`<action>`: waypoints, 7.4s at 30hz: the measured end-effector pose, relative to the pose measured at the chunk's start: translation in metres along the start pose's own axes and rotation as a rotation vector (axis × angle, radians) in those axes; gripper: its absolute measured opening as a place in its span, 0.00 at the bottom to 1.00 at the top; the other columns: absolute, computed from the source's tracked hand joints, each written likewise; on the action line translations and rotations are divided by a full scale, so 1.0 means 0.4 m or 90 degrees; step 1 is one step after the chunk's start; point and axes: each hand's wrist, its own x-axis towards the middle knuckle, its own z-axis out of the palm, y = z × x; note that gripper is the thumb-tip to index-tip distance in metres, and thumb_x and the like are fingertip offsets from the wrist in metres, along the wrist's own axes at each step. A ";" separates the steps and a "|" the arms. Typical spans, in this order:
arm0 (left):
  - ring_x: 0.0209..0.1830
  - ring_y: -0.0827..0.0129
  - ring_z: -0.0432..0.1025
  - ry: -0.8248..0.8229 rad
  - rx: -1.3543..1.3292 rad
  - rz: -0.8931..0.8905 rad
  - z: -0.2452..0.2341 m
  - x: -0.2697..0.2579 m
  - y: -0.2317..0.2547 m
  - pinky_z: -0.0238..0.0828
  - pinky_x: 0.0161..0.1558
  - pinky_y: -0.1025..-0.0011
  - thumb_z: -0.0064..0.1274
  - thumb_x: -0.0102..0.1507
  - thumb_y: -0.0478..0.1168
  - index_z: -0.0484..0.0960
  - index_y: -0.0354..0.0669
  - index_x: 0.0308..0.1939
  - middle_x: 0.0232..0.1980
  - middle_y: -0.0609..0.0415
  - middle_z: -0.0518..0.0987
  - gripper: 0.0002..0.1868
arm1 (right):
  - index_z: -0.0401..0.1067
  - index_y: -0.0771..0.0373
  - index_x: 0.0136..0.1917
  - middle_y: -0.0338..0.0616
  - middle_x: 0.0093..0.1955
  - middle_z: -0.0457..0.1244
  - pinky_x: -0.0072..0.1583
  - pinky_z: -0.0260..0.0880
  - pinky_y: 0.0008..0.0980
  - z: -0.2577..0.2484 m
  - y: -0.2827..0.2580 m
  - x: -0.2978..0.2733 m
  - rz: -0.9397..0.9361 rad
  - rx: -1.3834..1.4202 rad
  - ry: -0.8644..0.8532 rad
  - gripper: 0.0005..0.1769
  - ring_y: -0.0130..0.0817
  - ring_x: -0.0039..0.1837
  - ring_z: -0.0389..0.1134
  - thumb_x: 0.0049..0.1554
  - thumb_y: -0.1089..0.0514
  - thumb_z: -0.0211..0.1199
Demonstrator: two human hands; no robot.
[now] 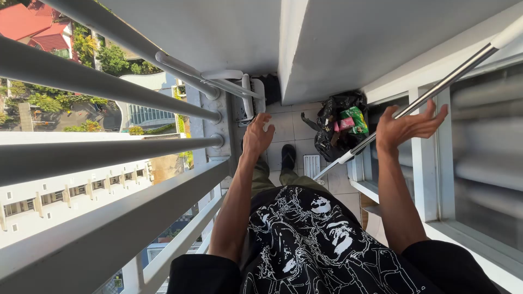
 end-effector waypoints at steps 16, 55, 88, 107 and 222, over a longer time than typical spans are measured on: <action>0.59 0.52 0.77 -0.055 -0.023 0.083 -0.026 -0.119 0.007 0.73 0.56 0.57 0.54 0.63 0.41 0.77 0.44 0.55 0.58 0.48 0.82 0.17 | 0.78 0.67 0.49 0.34 0.36 0.65 0.38 0.54 0.24 -0.047 -0.106 -0.123 0.215 0.595 -0.276 0.11 0.17 0.35 0.57 0.61 0.71 0.54; 0.20 0.80 0.51 0.252 -0.457 0.184 0.096 -0.805 0.181 0.48 0.24 0.71 0.53 0.64 0.35 0.63 0.39 0.18 0.17 0.62 0.58 0.21 | 0.72 0.66 0.59 0.45 0.56 0.69 0.60 0.71 0.34 -0.541 -0.242 -0.565 -0.158 0.876 -0.957 0.12 0.31 0.59 0.70 0.62 0.63 0.60; 0.22 0.76 0.71 0.129 -0.466 0.273 0.334 -1.239 0.236 0.66 0.26 0.70 0.58 0.58 0.38 0.80 0.36 0.30 0.23 0.55 0.77 0.08 | 0.56 0.65 0.79 0.49 0.79 0.57 0.82 0.48 0.39 -1.017 0.089 -0.417 -0.341 0.949 -1.036 0.44 0.41 0.81 0.54 0.55 0.47 0.65; 0.35 0.61 0.78 0.365 -0.340 0.145 0.706 -1.325 0.393 0.74 0.38 0.63 0.51 0.61 0.36 0.80 0.34 0.37 0.32 0.48 0.82 0.07 | 0.71 0.69 0.55 0.57 0.50 0.71 0.55 0.82 0.46 -1.332 0.181 -0.249 -0.509 1.245 -0.837 0.04 0.45 0.53 0.78 0.66 0.70 0.58; 0.21 0.50 0.68 0.707 -0.158 -0.160 0.533 -1.760 0.126 0.61 0.29 0.60 0.55 0.65 0.41 0.69 0.37 0.27 0.22 0.44 0.74 0.16 | 0.70 0.73 0.59 0.39 0.25 0.55 0.35 0.65 0.29 -1.605 -0.028 -0.512 -0.119 1.462 -0.843 0.11 0.23 0.24 0.52 0.70 0.66 0.48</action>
